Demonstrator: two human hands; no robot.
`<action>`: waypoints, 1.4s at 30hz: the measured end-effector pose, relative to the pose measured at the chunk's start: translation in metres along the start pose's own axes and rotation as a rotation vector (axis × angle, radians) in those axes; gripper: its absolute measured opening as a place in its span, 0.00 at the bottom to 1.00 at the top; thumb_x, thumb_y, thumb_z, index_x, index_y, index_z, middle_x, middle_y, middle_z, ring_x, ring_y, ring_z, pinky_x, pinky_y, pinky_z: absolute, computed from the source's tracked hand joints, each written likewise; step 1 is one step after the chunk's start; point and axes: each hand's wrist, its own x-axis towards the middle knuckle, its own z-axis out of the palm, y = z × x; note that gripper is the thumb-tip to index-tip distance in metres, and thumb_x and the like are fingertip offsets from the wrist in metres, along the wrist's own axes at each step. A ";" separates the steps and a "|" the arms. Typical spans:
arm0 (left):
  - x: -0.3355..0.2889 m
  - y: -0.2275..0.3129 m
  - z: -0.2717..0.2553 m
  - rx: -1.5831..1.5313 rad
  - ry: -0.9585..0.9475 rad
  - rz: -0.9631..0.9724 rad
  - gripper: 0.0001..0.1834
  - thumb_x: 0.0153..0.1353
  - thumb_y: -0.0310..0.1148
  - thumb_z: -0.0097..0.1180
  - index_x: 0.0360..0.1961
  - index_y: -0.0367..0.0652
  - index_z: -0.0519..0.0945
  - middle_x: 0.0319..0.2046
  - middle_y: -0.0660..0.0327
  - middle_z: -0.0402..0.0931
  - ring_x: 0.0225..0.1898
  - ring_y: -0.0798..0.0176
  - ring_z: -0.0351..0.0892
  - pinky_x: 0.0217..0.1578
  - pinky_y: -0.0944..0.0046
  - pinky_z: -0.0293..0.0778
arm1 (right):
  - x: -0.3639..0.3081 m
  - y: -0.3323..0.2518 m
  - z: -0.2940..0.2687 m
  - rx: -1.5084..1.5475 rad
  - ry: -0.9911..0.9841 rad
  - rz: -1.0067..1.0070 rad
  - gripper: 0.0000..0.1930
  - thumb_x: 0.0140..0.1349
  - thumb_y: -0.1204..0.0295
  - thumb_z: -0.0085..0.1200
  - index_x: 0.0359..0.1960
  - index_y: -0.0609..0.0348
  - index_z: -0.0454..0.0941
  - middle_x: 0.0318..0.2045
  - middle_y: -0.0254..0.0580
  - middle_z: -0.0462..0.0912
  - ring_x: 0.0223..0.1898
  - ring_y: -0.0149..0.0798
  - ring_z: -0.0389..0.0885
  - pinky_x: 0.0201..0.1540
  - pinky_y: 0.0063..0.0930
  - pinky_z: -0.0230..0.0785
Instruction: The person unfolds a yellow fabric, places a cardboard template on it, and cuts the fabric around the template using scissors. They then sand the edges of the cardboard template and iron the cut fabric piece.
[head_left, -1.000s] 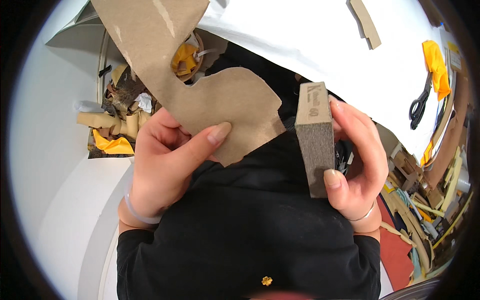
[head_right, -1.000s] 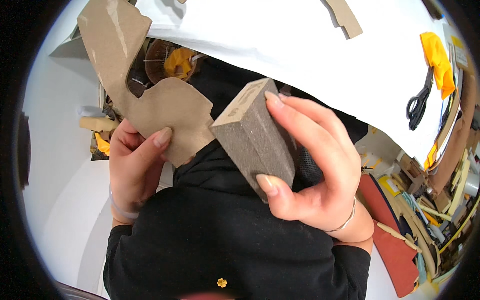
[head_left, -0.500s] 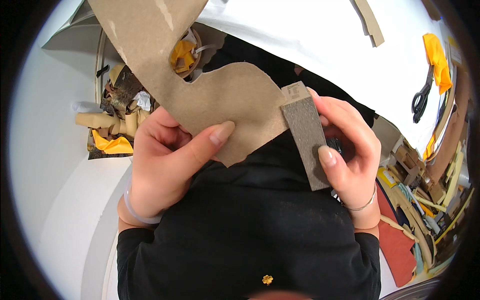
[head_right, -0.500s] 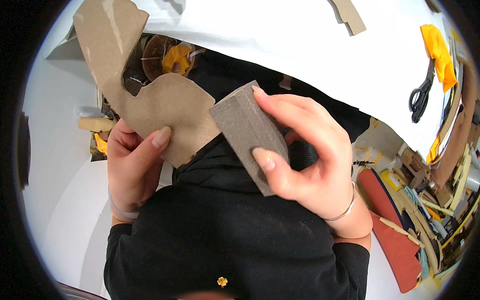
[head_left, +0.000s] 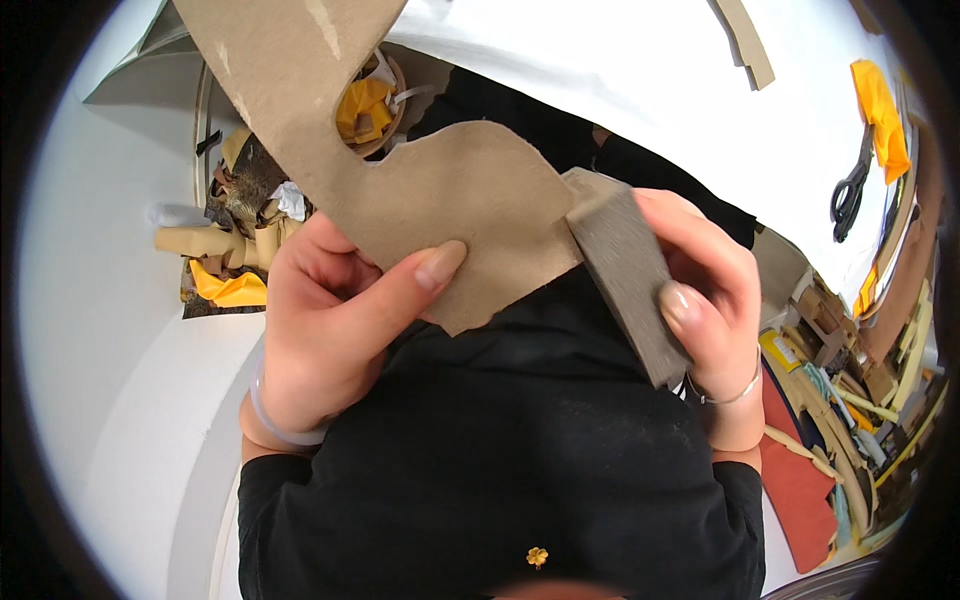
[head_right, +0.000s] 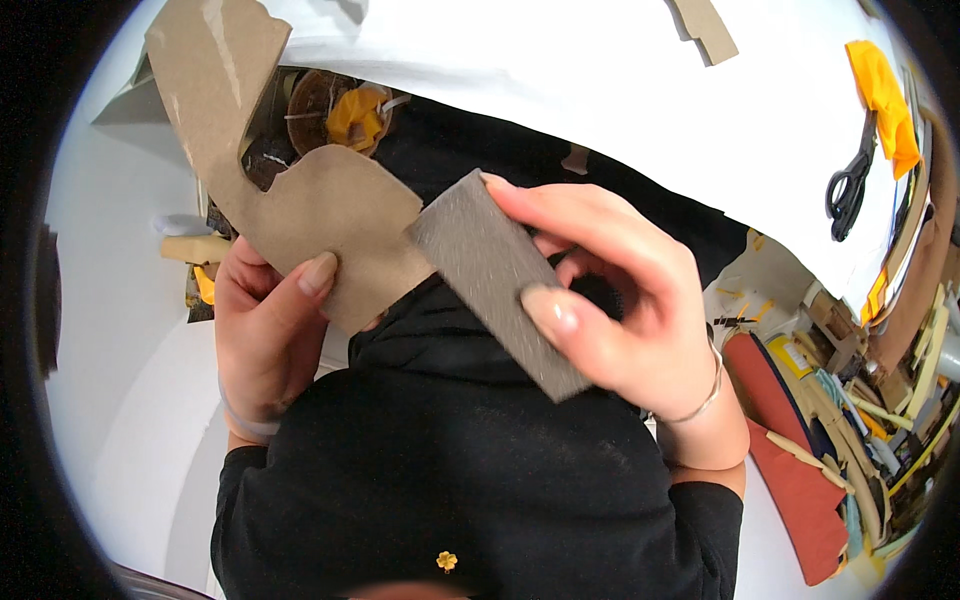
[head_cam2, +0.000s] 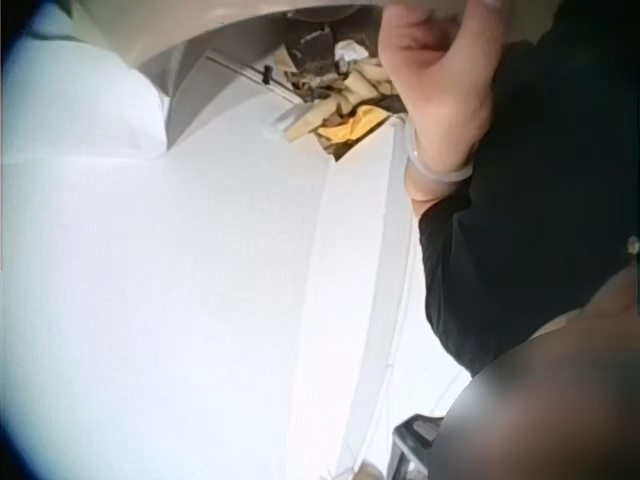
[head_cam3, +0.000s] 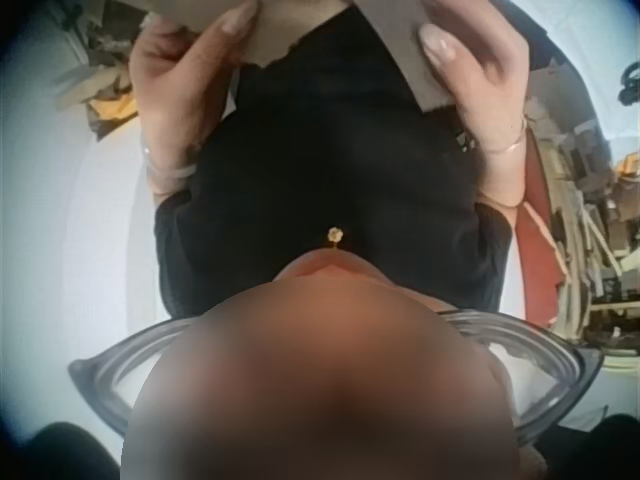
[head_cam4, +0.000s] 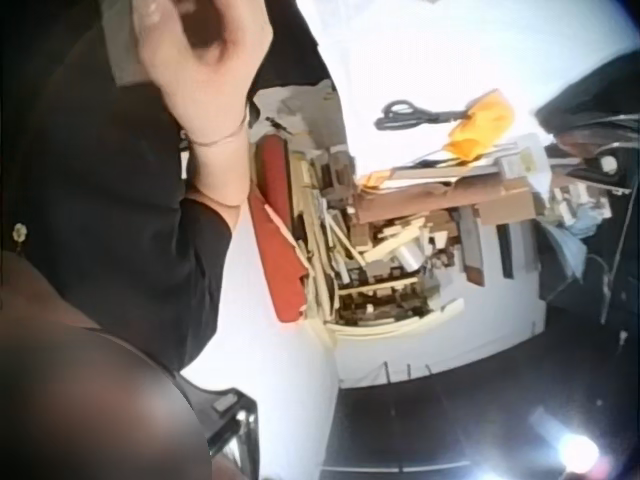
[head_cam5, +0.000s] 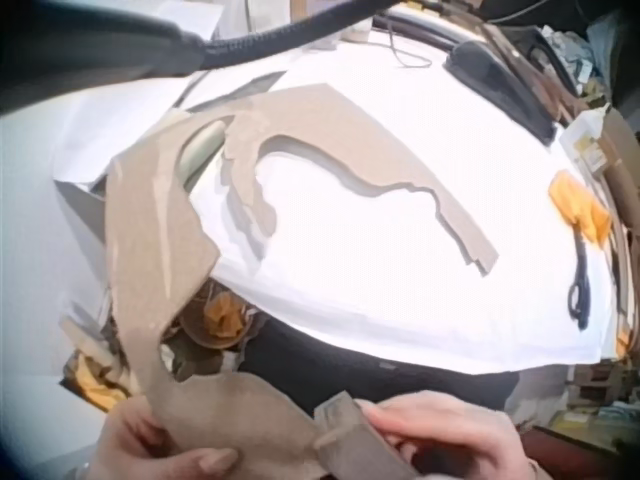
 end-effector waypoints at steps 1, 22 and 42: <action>0.000 0.000 0.002 -0.004 0.011 0.001 0.17 0.66 0.19 0.64 0.56 0.30 0.80 0.47 0.52 0.87 0.45 0.64 0.88 0.47 0.67 0.84 | 0.001 0.000 0.000 0.011 0.003 0.039 0.26 0.61 0.70 0.60 0.63 0.61 0.82 0.56 0.39 0.83 0.47 0.26 0.76 0.46 0.17 0.70; 0.008 -0.005 -0.002 0.084 0.025 -0.019 0.12 0.67 0.22 0.68 0.50 0.34 0.82 0.42 0.58 0.88 0.40 0.72 0.87 0.40 0.73 0.82 | -0.004 0.000 -0.006 -0.056 0.012 -0.111 0.31 0.56 0.62 0.63 0.63 0.61 0.82 0.57 0.44 0.81 0.51 0.36 0.80 0.47 0.24 0.70; 0.009 0.001 0.004 0.110 -0.003 -0.024 0.13 0.68 0.23 0.66 0.51 0.30 0.81 0.41 0.55 0.89 0.38 0.70 0.87 0.39 0.72 0.82 | 0.000 0.000 0.001 -0.125 0.097 0.067 0.29 0.58 0.67 0.64 0.64 0.58 0.81 0.56 0.38 0.79 0.50 0.32 0.77 0.48 0.23 0.72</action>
